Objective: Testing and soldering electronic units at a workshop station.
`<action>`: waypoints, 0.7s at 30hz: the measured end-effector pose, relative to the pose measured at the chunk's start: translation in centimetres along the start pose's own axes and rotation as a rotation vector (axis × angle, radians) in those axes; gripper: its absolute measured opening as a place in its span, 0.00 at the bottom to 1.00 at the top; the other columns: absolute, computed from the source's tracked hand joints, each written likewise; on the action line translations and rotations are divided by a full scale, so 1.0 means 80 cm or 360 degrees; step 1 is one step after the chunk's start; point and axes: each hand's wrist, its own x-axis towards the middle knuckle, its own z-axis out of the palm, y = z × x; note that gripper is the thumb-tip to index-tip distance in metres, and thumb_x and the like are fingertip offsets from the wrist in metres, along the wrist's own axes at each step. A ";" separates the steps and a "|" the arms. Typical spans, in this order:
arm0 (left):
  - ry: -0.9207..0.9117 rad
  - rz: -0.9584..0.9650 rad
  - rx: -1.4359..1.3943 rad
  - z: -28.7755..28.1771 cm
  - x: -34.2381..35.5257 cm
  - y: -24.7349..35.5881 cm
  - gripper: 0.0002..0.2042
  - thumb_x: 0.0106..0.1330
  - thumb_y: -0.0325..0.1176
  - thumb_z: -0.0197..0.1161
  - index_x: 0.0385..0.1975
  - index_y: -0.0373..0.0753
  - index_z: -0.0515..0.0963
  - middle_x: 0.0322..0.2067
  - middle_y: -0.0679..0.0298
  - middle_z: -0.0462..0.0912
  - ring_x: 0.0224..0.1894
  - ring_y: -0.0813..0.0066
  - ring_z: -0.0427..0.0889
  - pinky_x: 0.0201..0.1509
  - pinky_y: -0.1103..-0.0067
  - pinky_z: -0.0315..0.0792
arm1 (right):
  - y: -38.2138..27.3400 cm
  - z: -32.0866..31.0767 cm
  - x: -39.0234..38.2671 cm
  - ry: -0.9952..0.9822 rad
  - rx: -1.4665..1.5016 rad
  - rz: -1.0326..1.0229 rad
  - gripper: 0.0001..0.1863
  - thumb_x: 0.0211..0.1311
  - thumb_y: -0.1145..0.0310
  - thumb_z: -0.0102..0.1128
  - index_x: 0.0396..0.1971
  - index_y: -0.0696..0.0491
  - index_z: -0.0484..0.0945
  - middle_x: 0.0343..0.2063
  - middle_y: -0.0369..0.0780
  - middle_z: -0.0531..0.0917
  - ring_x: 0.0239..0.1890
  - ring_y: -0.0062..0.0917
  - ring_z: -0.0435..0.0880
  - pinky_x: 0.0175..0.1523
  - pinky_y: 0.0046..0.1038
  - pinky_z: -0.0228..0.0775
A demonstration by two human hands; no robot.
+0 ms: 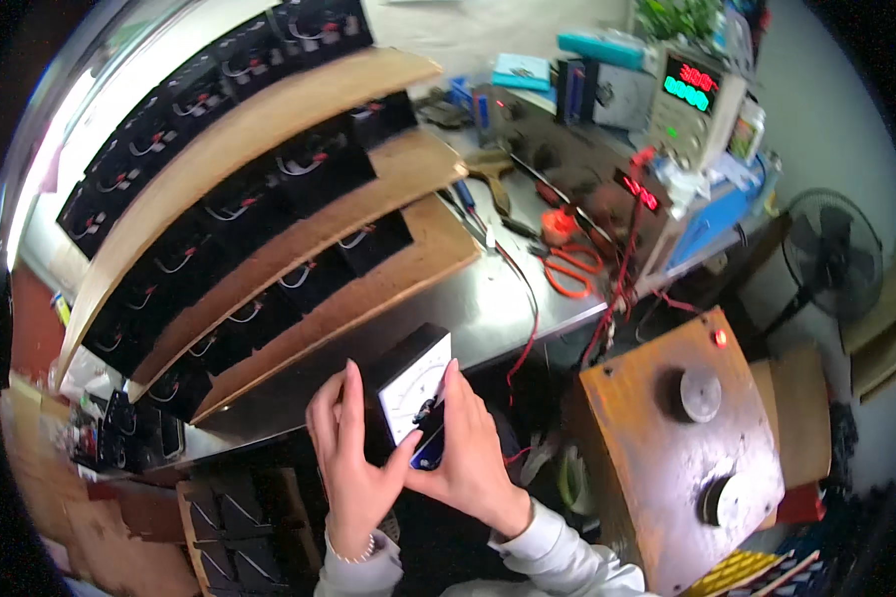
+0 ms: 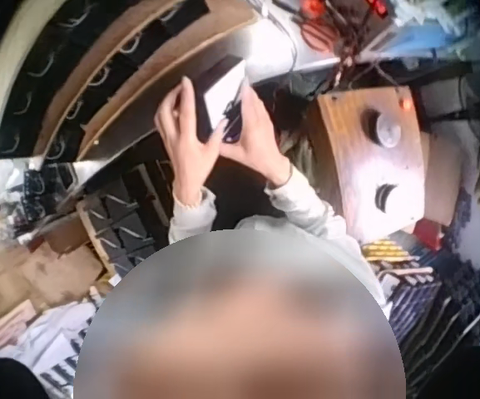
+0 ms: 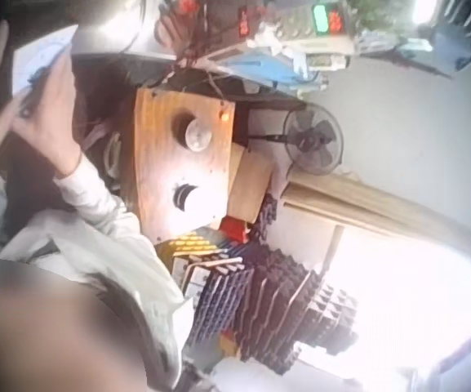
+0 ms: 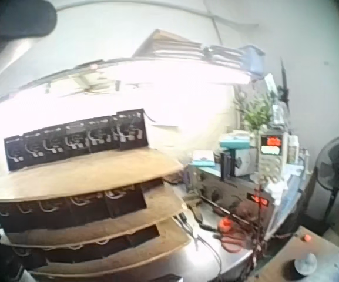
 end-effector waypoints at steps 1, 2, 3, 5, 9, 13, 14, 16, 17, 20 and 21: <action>0.0003 0.0093 -0.0091 -0.007 -0.004 0.011 0.48 0.50 0.34 0.77 0.72 0.36 0.57 0.65 0.46 0.62 0.66 0.47 0.61 0.67 0.59 0.61 | 0.006 -0.001 -0.010 -0.0045 0.0589 0.0164 0.59 0.48 0.62 0.76 0.71 0.67 0.45 0.67 0.54 0.64 0.66 0.43 0.68 0.67 0.39 0.61; 0.0005 0.0182 -0.0189 -0.012 -0.008 0.020 0.51 0.48 0.35 0.79 0.73 0.35 0.54 0.68 0.46 0.59 0.70 0.47 0.58 0.69 0.59 0.61 | 0.009 -0.003 -0.021 -0.0072 0.1179 0.0322 0.58 0.49 0.63 0.76 0.72 0.66 0.44 0.68 0.52 0.63 0.67 0.39 0.68 0.69 0.38 0.59; 0.0085 0.0195 -0.0442 -0.013 -0.009 0.034 0.51 0.47 0.36 0.79 0.72 0.32 0.55 0.70 0.46 0.57 0.72 0.46 0.56 0.71 0.59 0.59 | 0.005 -0.021 -0.023 -0.0161 0.1710 0.0594 0.55 0.53 0.56 0.73 0.73 0.63 0.48 0.68 0.50 0.65 0.69 0.31 0.65 0.71 0.35 0.57; 0.0198 0.0025 -0.0470 -0.011 -0.016 0.048 0.39 0.50 0.35 0.77 0.64 0.34 0.68 0.67 0.46 0.60 0.71 0.45 0.57 0.70 0.56 0.59 | 0.020 -0.038 -0.041 -0.0174 0.2477 0.0920 0.49 0.60 0.38 0.56 0.72 0.56 0.55 0.67 0.53 0.66 0.68 0.42 0.67 0.68 0.41 0.64; -0.0037 -0.0036 -0.0186 -0.005 -0.014 0.049 0.12 0.51 0.28 0.74 0.37 0.40 0.86 0.58 0.55 0.75 0.68 0.45 0.62 0.69 0.58 0.57 | 0.036 -0.038 -0.036 -0.0069 0.3574 0.1060 0.51 0.59 0.27 0.44 0.72 0.52 0.57 0.68 0.60 0.60 0.66 0.52 0.69 0.62 0.51 0.70; -0.0118 0.0005 -0.0142 0.012 -0.028 0.059 0.11 0.50 0.28 0.75 0.35 0.41 0.86 0.61 0.52 0.71 0.70 0.42 0.57 0.70 0.56 0.54 | 0.033 -0.034 -0.044 -0.0098 0.3368 0.1005 0.49 0.61 0.29 0.40 0.72 0.52 0.57 0.67 0.59 0.64 0.66 0.50 0.70 0.63 0.46 0.71; -0.0135 0.0031 -0.0093 0.016 -0.029 0.059 0.11 0.52 0.30 0.75 0.36 0.41 0.85 0.62 0.50 0.69 0.70 0.40 0.56 0.70 0.55 0.53 | 0.032 -0.033 -0.045 -0.0105 0.3343 0.0981 0.49 0.61 0.29 0.40 0.72 0.51 0.57 0.66 0.59 0.65 0.65 0.50 0.70 0.63 0.45 0.71; -0.0125 -0.0004 -0.0091 0.023 -0.029 0.066 0.11 0.52 0.30 0.74 0.36 0.41 0.85 0.63 0.48 0.67 0.70 0.39 0.54 0.70 0.54 0.53 | 0.038 -0.030 -0.052 -0.0123 0.3379 0.0949 0.48 0.61 0.29 0.39 0.71 0.50 0.58 0.65 0.59 0.66 0.65 0.51 0.70 0.64 0.46 0.71; -0.0101 -0.0031 -0.0089 0.027 -0.030 0.068 0.11 0.53 0.30 0.74 0.36 0.41 0.85 0.64 0.47 0.65 0.70 0.38 0.53 0.70 0.53 0.52 | 0.038 -0.031 -0.052 -0.0107 0.3377 0.1020 0.47 0.61 0.29 0.39 0.71 0.50 0.58 0.65 0.59 0.66 0.65 0.51 0.71 0.64 0.46 0.71; 0.0020 -0.0068 -0.0211 0.042 -0.037 0.062 0.09 0.54 0.30 0.73 0.35 0.42 0.84 0.65 0.46 0.63 0.70 0.37 0.52 0.70 0.51 0.51 | 0.033 -0.023 -0.054 -0.0028 0.3392 0.1218 0.47 0.62 0.30 0.39 0.71 0.50 0.59 0.65 0.58 0.67 0.65 0.53 0.70 0.64 0.48 0.70; 0.0031 -0.0080 -0.0223 0.043 -0.037 0.063 0.08 0.54 0.30 0.72 0.33 0.43 0.84 0.65 0.46 0.64 0.70 0.37 0.53 0.69 0.52 0.52 | 0.036 -0.020 -0.053 -0.0062 0.3441 0.1154 0.46 0.62 0.30 0.39 0.71 0.50 0.60 0.65 0.57 0.67 0.65 0.53 0.70 0.64 0.49 0.70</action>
